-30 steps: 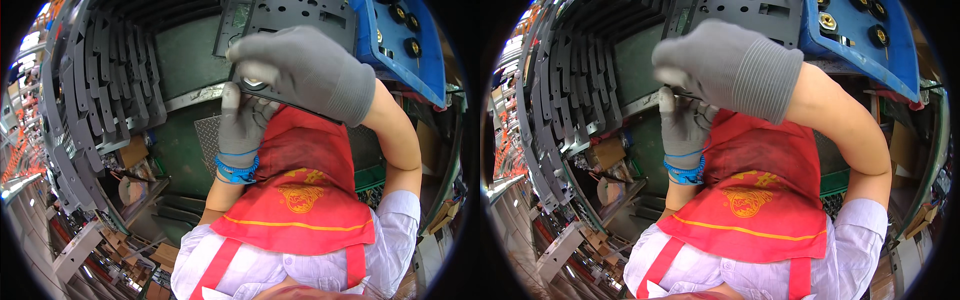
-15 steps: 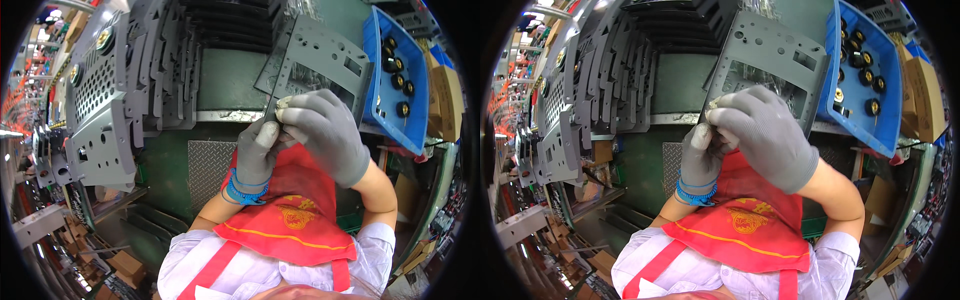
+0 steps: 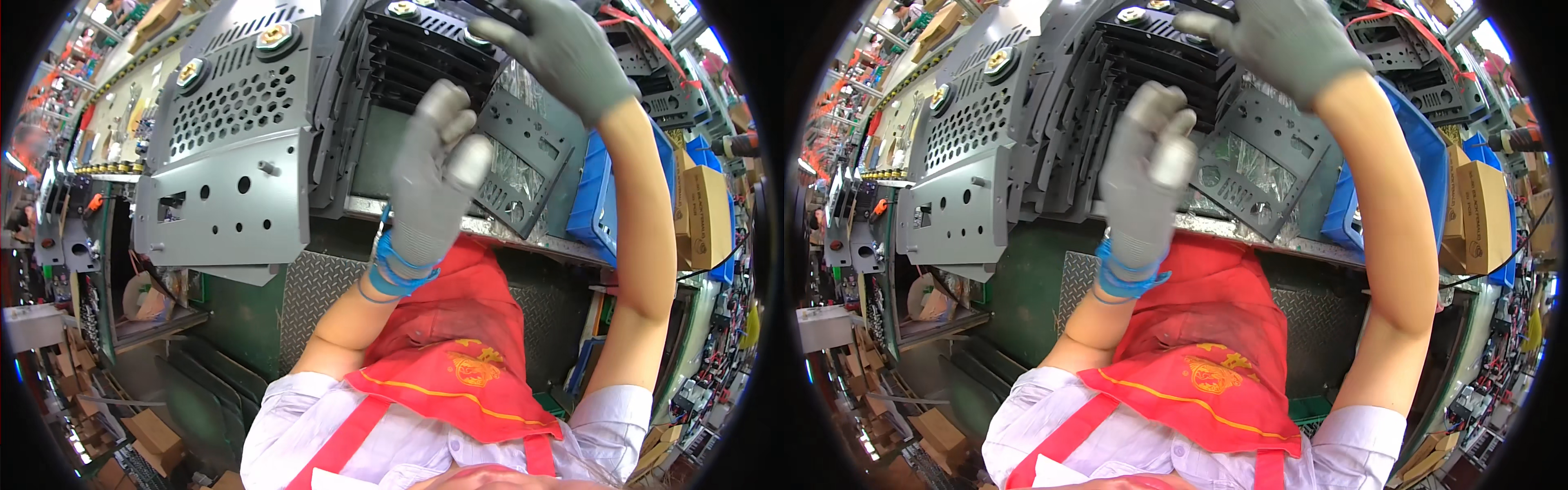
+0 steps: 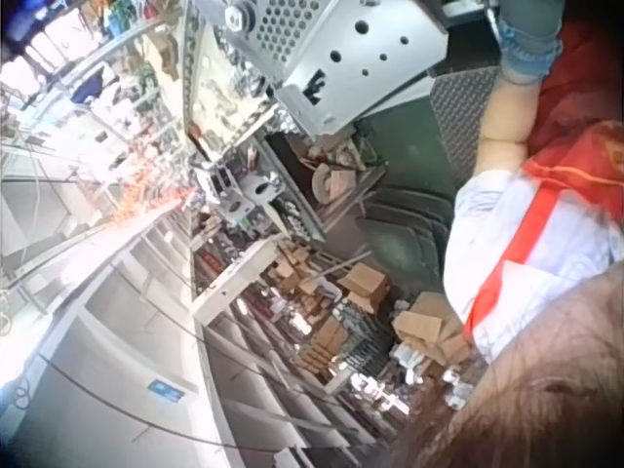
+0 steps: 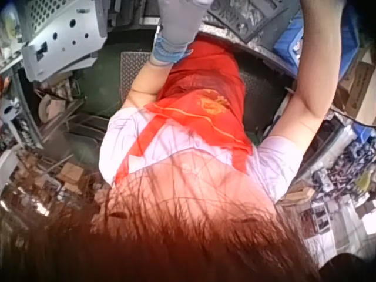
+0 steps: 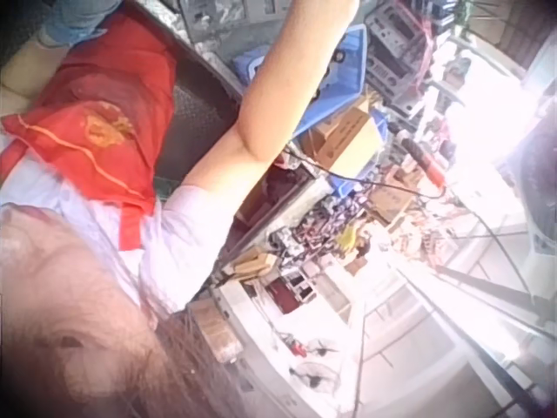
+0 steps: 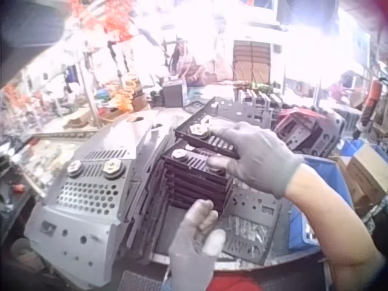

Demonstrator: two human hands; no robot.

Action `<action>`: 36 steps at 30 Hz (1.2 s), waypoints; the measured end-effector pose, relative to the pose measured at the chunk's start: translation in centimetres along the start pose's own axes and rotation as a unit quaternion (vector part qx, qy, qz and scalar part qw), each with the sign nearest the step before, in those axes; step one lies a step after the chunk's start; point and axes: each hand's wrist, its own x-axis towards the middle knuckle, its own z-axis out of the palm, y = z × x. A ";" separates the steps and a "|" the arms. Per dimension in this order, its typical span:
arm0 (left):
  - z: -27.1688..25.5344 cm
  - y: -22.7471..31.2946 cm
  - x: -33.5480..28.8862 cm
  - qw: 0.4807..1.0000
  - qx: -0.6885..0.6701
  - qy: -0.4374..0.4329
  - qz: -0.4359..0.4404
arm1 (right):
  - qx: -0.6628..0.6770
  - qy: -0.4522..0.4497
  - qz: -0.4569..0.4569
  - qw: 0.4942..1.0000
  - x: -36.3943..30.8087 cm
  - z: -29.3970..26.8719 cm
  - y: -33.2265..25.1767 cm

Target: The person inserts brass standoffs into holes on gray metal chassis plates and secures them with nuts. They repeatedly pick up plates, insert standoffs, and tighten nuts by hand, stacking completed plates on the table.

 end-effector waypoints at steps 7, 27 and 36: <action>-2.6 -6.7 -4.6 0.873 0.396 -0.212 0.192 | 0.036 -0.102 0.026 0.994 4.7 5.0 2.0; -3.1 -5.7 -7.7 0.847 0.392 -0.321 0.161 | -0.111 -0.367 0.281 0.880 -19.0 -1.6 16.3; -3.2 -4.8 -7.9 0.831 0.417 -0.321 0.179 | -0.124 -0.343 0.354 0.861 -20.9 0.7 13.0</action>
